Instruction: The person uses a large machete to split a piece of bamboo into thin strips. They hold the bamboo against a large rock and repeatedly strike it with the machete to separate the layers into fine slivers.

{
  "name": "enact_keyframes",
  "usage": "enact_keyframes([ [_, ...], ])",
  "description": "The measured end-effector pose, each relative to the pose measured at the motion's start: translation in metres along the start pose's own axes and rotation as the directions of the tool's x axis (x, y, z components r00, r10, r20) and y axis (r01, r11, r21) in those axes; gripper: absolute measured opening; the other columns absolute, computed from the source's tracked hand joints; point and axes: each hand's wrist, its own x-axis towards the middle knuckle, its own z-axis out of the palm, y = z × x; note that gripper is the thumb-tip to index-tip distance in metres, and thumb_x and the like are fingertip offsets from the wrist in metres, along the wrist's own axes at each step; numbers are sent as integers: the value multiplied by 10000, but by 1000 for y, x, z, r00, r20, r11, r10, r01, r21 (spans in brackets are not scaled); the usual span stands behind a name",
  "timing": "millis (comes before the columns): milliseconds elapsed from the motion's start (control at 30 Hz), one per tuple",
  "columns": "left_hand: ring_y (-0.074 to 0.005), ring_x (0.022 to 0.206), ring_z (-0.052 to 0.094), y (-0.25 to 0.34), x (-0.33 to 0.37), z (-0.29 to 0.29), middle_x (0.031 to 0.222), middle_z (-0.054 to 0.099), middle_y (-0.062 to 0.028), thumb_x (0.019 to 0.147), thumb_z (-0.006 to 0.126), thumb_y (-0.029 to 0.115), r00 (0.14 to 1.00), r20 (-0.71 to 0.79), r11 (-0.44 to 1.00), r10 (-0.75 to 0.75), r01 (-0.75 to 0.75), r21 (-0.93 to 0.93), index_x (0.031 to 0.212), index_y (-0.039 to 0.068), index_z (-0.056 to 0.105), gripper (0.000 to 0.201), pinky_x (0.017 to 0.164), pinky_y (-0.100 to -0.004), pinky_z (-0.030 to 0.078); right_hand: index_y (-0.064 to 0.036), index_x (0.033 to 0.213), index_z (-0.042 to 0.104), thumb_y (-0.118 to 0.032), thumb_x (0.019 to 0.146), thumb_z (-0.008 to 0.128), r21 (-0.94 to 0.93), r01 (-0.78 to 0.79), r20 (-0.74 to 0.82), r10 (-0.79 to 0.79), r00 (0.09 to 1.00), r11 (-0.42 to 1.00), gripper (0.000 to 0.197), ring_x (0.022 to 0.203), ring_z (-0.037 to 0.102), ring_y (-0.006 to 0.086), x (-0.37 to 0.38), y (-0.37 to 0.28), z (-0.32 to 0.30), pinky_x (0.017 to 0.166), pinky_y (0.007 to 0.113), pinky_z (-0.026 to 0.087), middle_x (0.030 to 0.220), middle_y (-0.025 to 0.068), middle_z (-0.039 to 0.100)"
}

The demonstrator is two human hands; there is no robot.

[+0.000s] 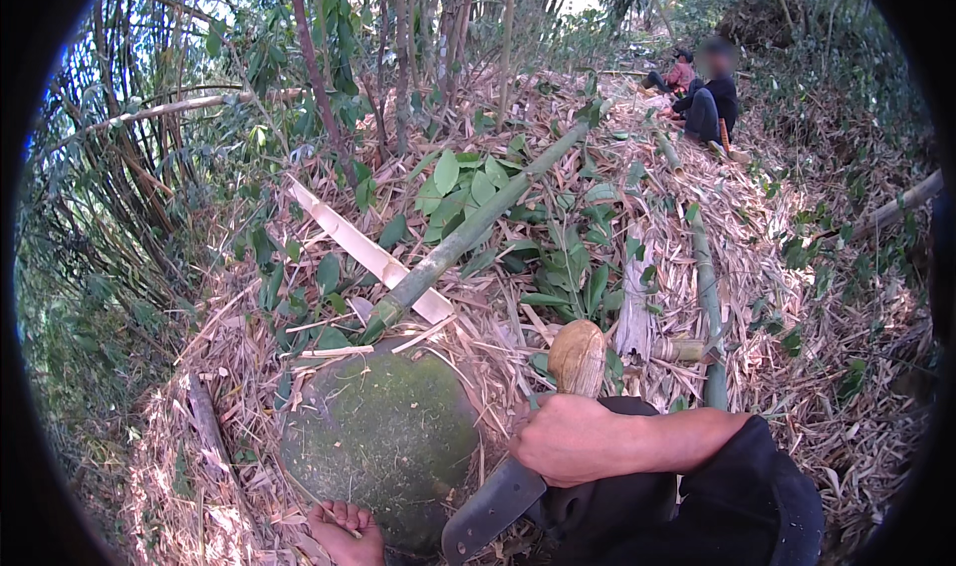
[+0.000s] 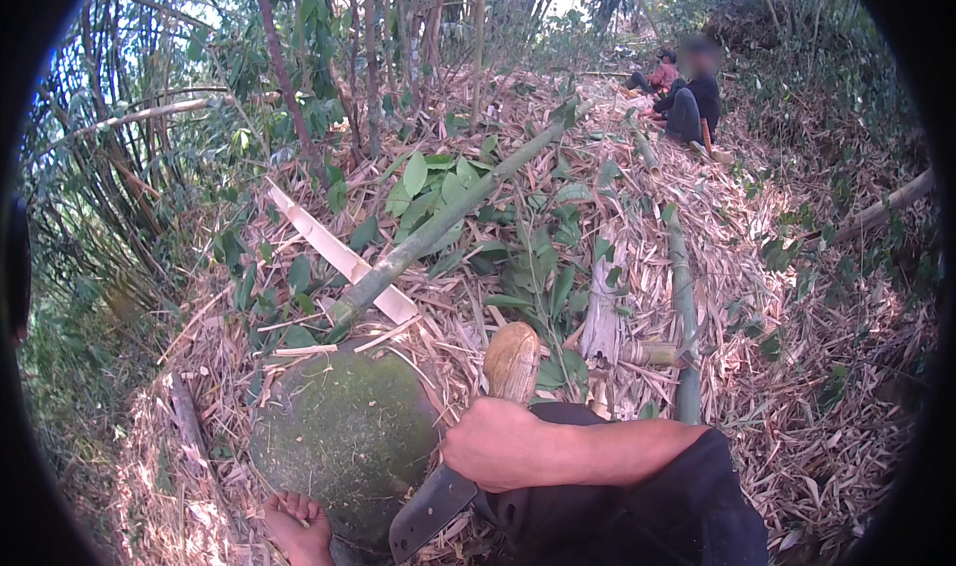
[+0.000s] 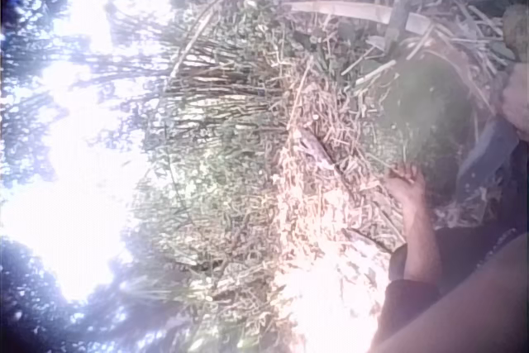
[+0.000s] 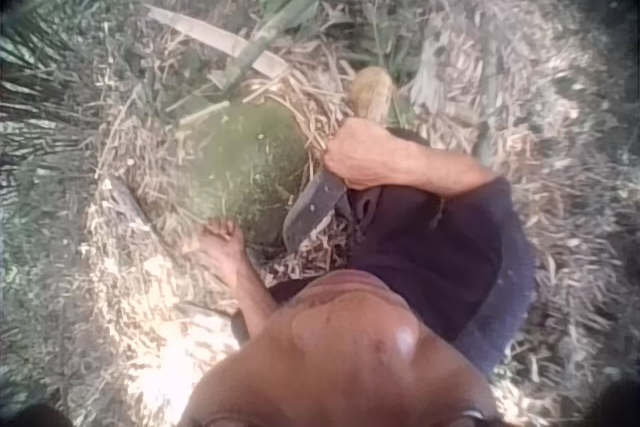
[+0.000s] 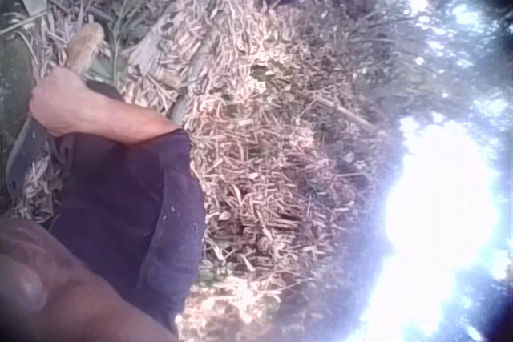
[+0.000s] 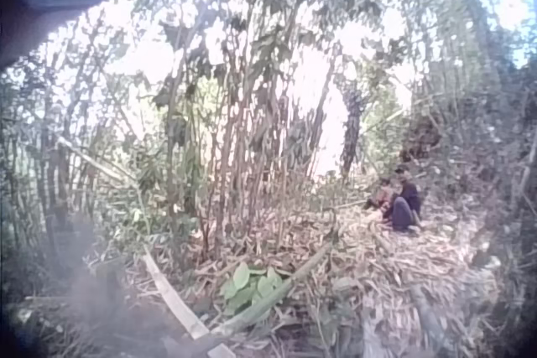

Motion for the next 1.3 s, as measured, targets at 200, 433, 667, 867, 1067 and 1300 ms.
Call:
enact_keyframes([
  [200, -83, 416, 297, -2, 1, 2, 530, 343, 40, 931, 418, 187, 1000, -25, 1000, -3, 3, -10, 774, 129, 443, 169, 401, -250, 240, -2, 777, 637, -207, 687, 648, 13, 2, 26, -2, 1000, 1000, 225, 650, 681, 284, 1, 1, -5, 578, 382, 543, 706, 142, 652],
  [433, -133, 547, 296, -3, 0, -5, 714, 388, -5, 957, 374, 323, 997, -72, 982, 0, 14, 190, 820, 154, 452, 231, 514, -301, 270, -18, 673, 658, -171, 653, 663, 24, -7, -93, 9, 996, 1000, 155, 619, 684, 305, -4, -1, 10, 542, 411, 541, 637, 139, 647],
  [667, -89, 419, 286, -8, 19, -5, 540, 340, 51, 914, 454, 230, 999, 17, 999, -49, 49, -13, 768, 149, 444, 168, 417, -259, 234, -41, 713, 660, -220, 676, 651, 8, -57, 72, 57, 996, 998, 183, 676, 674, 284, 4, 7, -17, 594, 385, 541, 702, 111, 660],
  [867, -98, 435, 297, 5, 16, -4, 537, 338, 51, 901, 447, 234, 990, -123, 998, -64, 66, 8, 770, 157, 452, 152, 445, -271, 243, -56, 769, 637, -288, 677, 693, 217, -215, -150, 250, 956, 952, 255, 696, 664, 265, 0, 11, -41, 615, 404, 508, 708, 113, 655],
  [1067, -106, 430, 276, 4, 10, 1, 538, 340, 41, 891, 437, 220, 999, 12, 999, -45, 45, -25, 768, 159, 438, 138, 433, -272, 235, -74, 717, 560, -665, 880, 528, 845, -112, -220, 532, 817, 523, 614, 605, 533, 168, 40, 43, -106, 573, 327, 426, 636, 33, 561],
  [1300, -88, 423, 284, 5, 5, 7, 542, 346, 41, 901, 439, 159, 1000, 15, 997, -21, 22, -68, 758, 131, 439, 146, 416, -263, 224, -62, 837, 496, -676, 969, 269, 807, 478, -317, 429, 846, -346, 668, 505, 500, 129, 82, 67, -217, 480, 308, 443, 623, 29, 518],
])
